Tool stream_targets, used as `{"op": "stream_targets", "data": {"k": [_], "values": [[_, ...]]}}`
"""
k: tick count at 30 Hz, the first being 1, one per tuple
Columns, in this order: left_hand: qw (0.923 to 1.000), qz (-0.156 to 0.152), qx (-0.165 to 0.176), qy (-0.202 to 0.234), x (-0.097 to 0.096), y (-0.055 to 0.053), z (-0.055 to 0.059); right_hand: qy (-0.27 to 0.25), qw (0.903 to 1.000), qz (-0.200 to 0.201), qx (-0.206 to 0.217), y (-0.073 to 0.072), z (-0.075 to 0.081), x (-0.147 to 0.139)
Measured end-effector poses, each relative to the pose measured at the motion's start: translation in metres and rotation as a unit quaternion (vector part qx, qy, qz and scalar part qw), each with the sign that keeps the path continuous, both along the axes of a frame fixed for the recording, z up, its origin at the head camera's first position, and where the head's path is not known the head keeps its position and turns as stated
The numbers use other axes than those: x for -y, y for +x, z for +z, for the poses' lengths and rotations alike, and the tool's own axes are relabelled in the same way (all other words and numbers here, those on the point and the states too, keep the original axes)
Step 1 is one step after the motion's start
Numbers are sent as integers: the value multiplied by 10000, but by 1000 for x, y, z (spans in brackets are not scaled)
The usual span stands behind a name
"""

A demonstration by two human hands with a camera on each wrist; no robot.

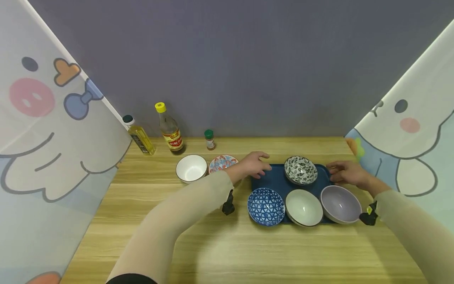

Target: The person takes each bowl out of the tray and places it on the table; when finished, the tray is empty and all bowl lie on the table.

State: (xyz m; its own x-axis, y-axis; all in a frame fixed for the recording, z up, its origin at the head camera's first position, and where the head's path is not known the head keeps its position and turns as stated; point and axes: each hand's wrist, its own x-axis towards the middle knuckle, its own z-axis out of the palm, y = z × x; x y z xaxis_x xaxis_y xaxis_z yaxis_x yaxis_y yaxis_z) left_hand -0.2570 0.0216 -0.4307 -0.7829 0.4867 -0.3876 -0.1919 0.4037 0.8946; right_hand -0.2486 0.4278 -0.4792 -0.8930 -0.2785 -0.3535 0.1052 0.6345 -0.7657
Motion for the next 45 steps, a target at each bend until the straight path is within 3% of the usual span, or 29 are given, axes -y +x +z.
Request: {"op": "stream_targets", "data": {"k": [11,16,26,32,40,45], "values": [[9966,493,548,381,-42,-3,-15,1,9998,-77,-180,3,-2,1],[9952,671,595,385,-55,-4,-21,93,9996,-36,-271,2,-2,1],[9945,942,457,-7,-75,6,-17,113,9997,-91,-200,1,1,2],[9937,1024,454,-49,-82,6,-19,100,9998,-126,-118,3,3,4],[9907,1008,720,560,-82,-1,-30,60,9998,-155,-57,4,3,5],[9855,1038,968,931,-83,-1,-31,5,9999,-149,-38,4,3,5]]}}
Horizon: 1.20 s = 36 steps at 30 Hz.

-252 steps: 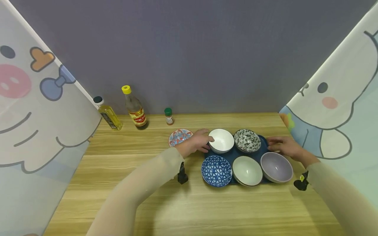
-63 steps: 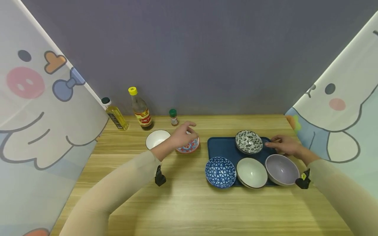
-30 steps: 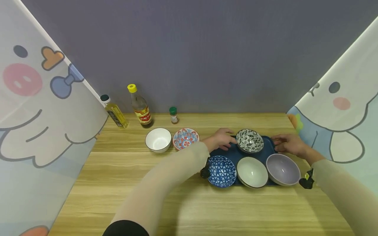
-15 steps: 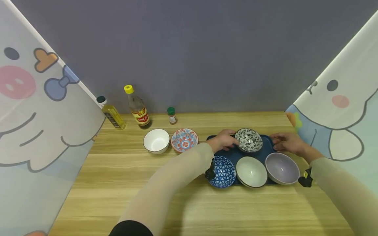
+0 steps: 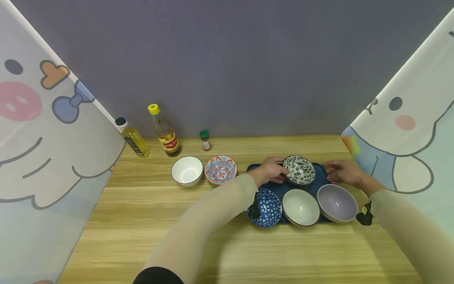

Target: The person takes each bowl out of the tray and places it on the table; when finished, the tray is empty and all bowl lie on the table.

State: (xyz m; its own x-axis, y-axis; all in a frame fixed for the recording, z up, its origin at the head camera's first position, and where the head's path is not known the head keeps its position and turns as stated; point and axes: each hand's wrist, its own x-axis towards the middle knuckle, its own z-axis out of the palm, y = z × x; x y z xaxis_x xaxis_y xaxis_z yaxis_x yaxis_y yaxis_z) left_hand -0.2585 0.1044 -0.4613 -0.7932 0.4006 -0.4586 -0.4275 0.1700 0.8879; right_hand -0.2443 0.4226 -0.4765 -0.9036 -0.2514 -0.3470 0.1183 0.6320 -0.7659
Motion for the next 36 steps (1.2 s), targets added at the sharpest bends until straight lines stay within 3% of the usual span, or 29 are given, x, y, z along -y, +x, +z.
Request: {"op": "stream_targets", "data": {"k": [5,11,16,27,36], "values": [[9997,177,70,164,-2,7,5,-94,9999,36,-36,1,0,0],[9986,474,77,224,-4,12,4,-44,10000,34,-48,1,1,0],[9986,463,43,233,2,12,6,-51,10000,60,-55,1,1,-1],[9962,299,174,805,31,4,21,183,9998,52,-70,0,1,-3],[9964,240,78,808,68,7,43,349,9992,89,-172,2,2,-1]]}}
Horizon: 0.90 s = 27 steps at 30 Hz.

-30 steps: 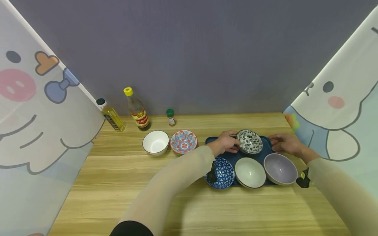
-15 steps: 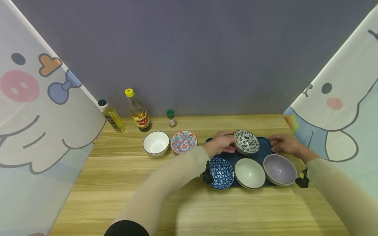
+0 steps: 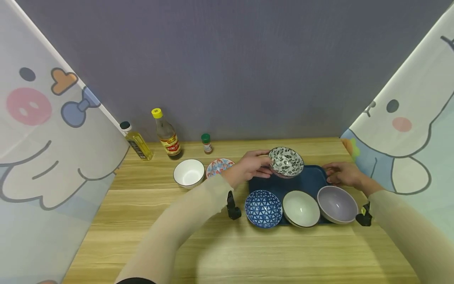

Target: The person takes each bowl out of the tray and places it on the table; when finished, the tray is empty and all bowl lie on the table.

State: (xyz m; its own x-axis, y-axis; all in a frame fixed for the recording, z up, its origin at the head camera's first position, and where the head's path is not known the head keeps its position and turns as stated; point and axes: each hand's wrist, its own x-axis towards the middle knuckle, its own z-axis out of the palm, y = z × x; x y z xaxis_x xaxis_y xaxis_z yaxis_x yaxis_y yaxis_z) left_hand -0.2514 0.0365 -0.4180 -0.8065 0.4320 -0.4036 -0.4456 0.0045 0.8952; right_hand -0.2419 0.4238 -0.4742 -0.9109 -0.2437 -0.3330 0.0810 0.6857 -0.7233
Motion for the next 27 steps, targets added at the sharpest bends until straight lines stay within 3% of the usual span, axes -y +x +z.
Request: {"op": "stream_targets", "data": {"k": [16,27], "values": [[9994,318,60,102,91,12,25,34,10000,0,49,3,1,0],[9965,830,-24,58,178,23,35,-131,9999,-37,-57,5,-1,-2]]}}
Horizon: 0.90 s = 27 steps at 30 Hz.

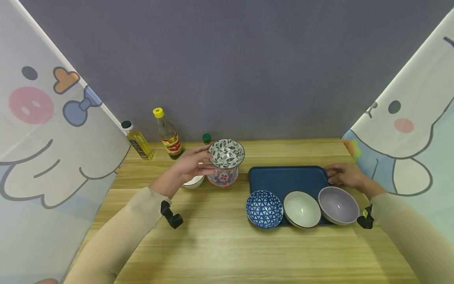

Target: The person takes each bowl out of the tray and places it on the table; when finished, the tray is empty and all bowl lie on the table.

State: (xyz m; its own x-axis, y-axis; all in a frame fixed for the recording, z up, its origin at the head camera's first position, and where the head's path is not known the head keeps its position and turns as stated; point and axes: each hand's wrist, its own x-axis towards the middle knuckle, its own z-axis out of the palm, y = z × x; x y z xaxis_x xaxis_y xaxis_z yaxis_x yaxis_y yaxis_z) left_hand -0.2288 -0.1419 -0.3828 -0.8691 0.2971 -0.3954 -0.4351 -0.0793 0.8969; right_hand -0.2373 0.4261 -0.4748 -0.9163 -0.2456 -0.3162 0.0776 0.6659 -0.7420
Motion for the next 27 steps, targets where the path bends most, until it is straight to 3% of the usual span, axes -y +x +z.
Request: {"op": "stream_targets", "data": {"k": [15,19,27], "values": [[9976,671,-78,-137,117,26,-6,134,9999,21,-94,-1,7,-1],[9969,728,-157,-249,142,34,-11,121,9999,79,-88,-1,6,-2],[9959,868,-4,-247,181,52,-25,6,9998,198,-73,2,2,-1]]}}
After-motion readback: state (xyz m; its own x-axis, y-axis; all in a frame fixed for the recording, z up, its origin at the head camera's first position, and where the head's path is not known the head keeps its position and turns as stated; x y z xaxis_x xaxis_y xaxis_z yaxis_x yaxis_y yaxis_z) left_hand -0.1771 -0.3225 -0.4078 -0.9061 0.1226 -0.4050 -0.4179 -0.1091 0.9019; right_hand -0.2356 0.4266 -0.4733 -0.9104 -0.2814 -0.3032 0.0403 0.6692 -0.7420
